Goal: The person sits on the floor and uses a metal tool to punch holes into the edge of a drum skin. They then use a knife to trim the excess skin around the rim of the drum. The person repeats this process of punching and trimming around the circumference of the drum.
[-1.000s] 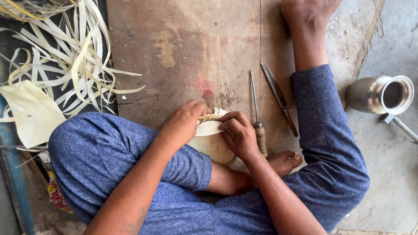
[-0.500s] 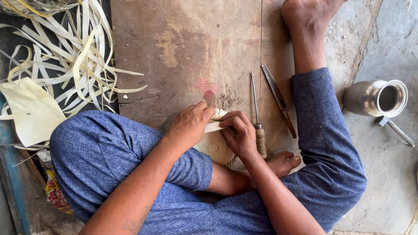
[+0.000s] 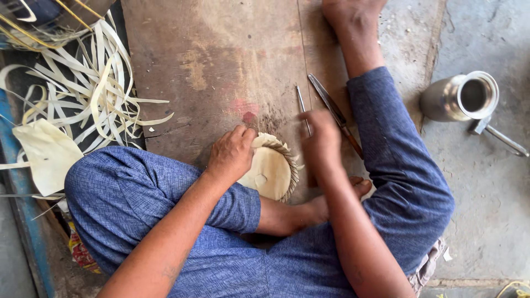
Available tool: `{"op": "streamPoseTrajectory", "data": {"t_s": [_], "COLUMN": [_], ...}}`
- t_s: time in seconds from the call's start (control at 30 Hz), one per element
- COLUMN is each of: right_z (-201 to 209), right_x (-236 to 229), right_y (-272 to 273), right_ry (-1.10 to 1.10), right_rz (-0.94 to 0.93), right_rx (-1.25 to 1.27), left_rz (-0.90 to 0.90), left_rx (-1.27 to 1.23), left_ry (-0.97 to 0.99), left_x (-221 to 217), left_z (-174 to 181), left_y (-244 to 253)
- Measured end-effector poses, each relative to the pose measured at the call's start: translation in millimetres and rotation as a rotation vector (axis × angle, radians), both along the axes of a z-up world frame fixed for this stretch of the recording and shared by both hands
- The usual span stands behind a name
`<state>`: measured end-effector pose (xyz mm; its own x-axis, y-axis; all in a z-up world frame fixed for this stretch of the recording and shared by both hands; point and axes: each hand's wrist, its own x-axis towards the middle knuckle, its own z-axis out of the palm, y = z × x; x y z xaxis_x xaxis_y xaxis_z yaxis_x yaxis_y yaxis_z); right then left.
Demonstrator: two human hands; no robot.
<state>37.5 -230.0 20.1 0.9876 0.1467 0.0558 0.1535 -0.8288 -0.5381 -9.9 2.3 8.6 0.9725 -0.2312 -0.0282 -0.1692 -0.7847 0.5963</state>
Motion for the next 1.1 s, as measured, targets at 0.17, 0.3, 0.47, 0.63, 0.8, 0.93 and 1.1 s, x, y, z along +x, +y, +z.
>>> {"op": "streamPoseTrajectory", "data": {"t_s": [0.17, 0.3, 0.47, 0.63, 0.8, 0.93, 1.1], "right_z": [-24, -30, -18, 11, 52, 73, 78], "right_x": [7, 5, -3, -33, -119, -153, -152], "right_y": [-59, -57, -60, -52, -11, 13, 20], "right_ry": [-0.087, 0.064, 0.023, 0.077, 0.048, 0.072, 0.236], "right_rz": [-0.205, -0.335, -0.335, -0.280, -0.067, 0.049, 0.015], "right_rx": [-0.327, -0.307, -0.213, -0.039, 0.121, 0.069, -0.065], "left_rz": [0.005, -0.008, 0.024, 0.072, 0.056, 0.054, 0.073], "left_rx": [0.009, 0.061, 0.288, 0.147, 0.011, 0.000, -0.008], "left_ry": [-0.090, -0.119, -0.162, -0.169, 0.016, 0.097, 0.108], "left_x": [-4, -5, -12, -10, 2, 8, 11], "left_z": [-5, -7, -14, -32, -29, -26, -26], "left_y": [-1, -4, -17, -18, -7, -4, -4]}}
